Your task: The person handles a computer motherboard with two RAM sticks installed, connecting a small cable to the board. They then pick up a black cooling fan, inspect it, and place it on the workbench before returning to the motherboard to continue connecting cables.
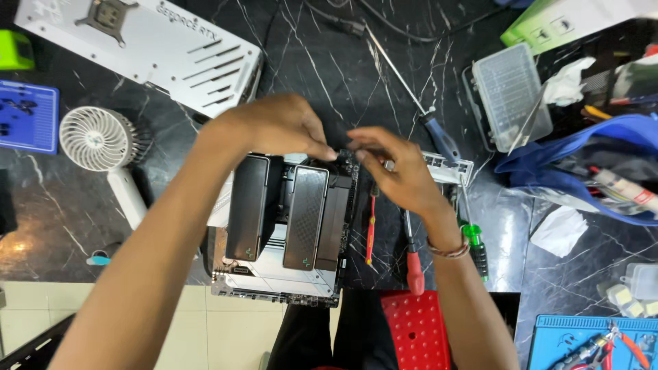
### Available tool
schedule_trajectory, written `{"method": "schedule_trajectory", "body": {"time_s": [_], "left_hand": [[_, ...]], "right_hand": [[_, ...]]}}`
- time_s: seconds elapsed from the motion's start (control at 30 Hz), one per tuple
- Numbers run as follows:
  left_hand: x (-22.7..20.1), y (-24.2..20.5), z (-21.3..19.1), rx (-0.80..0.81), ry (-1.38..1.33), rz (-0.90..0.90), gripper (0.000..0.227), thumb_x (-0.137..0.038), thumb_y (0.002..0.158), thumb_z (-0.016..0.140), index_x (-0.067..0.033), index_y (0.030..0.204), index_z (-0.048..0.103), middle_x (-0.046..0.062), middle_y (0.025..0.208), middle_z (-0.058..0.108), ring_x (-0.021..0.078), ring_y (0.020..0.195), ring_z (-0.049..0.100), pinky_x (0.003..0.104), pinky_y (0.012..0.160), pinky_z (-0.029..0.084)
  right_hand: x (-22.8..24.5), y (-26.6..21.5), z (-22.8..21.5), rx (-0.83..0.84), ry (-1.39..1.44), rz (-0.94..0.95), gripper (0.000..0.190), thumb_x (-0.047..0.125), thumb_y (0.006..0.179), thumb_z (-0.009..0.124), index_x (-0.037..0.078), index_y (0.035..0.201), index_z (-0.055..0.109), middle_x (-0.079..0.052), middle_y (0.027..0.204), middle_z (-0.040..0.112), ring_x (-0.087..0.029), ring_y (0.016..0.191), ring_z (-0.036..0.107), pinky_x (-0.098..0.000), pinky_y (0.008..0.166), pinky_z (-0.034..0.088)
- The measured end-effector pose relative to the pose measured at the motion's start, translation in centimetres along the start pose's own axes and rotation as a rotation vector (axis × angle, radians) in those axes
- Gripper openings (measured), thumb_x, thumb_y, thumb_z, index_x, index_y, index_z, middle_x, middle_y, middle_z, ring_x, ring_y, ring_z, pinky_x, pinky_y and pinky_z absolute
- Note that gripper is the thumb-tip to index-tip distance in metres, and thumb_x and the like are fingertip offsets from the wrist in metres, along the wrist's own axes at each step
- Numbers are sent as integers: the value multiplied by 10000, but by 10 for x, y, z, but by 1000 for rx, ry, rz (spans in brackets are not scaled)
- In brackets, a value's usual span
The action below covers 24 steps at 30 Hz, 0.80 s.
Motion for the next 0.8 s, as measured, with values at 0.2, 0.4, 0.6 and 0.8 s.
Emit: {"method": "schedule_trajectory", "body": {"time_s": [0.2, 0.4, 0.6, 0.8], "left_hand": [[-8, 22, 5, 19, 93, -13, 558, -609, 875, 695, -127, 1108, 853, 170, 1065, 819, 388, 1101, 757, 466, 1009, 557], [30, 117, 33, -68, 229, -140, 207, -282, 862, 700, -120, 783, 801, 56, 605, 740, 264, 564, 760, 373, 618, 614], [41, 130, 50, -101, 411, -168, 275, -232, 722, 728, -146, 958, 838, 76, 899, 807, 323, 938, 799, 482, 781, 662], [66, 155, 66, -102, 362, -211, 424, -236, 813, 688, -80, 1196, 784, 126, 1212, 783, 350, 1195, 731, 495, 981, 617]], "right_hand": [[-6, -6, -6, -79, -63, 71, 331, -2, 1010, 693, 119, 1314, 744, -101, 1102, 830, -256, 1022, 791, -370, 860, 600], [-49, 24, 20, 28, -248, 49, 224, 63, 873, 820, 106, 1092, 800, -131, 954, 824, -362, 947, 798, -483, 863, 611], [-77, 43, 34, 202, -288, 212, 157, 274, 903, 798, 163, 1009, 827, -84, 961, 803, -330, 1012, 778, -467, 977, 571], [-75, 52, 19, 240, -105, 374, 197, 244, 882, 798, 168, 1052, 861, -126, 995, 833, -374, 1075, 777, -495, 974, 580]]}}
Point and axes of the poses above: each hand's wrist, its own y-axis towards the middle knuckle, its own z-axis out of the palm, x = y × z, the point moved 4 cm from there along y, towards the middle knuckle
